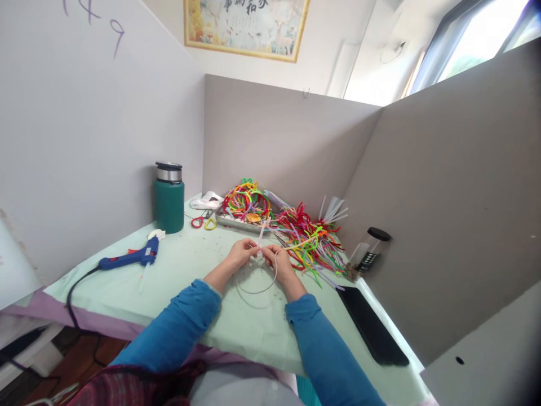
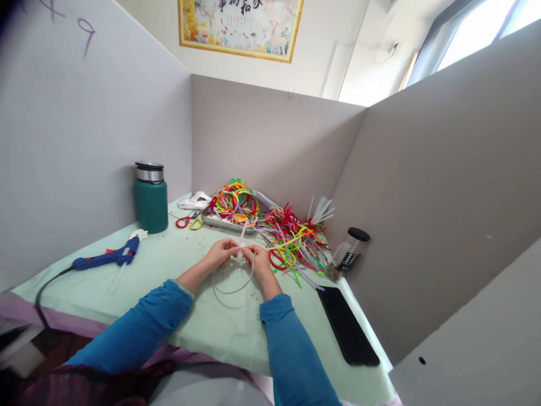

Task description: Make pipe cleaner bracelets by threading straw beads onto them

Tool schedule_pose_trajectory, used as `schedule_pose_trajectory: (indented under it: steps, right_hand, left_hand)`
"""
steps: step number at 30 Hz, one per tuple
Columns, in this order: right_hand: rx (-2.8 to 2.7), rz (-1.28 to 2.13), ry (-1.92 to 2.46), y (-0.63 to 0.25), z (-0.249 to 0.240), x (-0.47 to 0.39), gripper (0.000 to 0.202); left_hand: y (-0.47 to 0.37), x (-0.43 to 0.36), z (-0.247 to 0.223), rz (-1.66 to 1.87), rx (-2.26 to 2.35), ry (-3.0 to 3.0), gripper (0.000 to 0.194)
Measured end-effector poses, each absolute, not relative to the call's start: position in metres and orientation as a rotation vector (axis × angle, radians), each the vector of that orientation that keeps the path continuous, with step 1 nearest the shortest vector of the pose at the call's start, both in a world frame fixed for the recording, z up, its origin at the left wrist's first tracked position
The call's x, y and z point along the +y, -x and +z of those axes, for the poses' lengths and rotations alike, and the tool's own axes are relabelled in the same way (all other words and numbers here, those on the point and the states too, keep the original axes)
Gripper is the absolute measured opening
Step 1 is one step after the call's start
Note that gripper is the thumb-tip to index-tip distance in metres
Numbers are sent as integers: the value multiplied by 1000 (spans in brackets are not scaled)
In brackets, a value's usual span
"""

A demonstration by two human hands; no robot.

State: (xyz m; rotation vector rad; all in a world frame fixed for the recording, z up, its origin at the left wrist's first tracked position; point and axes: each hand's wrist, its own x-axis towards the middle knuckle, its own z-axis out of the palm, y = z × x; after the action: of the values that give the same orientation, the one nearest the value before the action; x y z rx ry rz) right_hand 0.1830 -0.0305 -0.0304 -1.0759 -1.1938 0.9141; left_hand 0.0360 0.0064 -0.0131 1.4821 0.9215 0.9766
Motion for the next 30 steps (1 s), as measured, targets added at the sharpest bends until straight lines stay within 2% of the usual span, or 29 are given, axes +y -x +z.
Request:
schedule_pose_trajectory:
  steps: [30]
  right_hand:
    - [-1208, 920, 1094, -182, -29, -33, 35]
  left_hand:
    - [-35, 9, -16, 949, 921, -1440, 26]
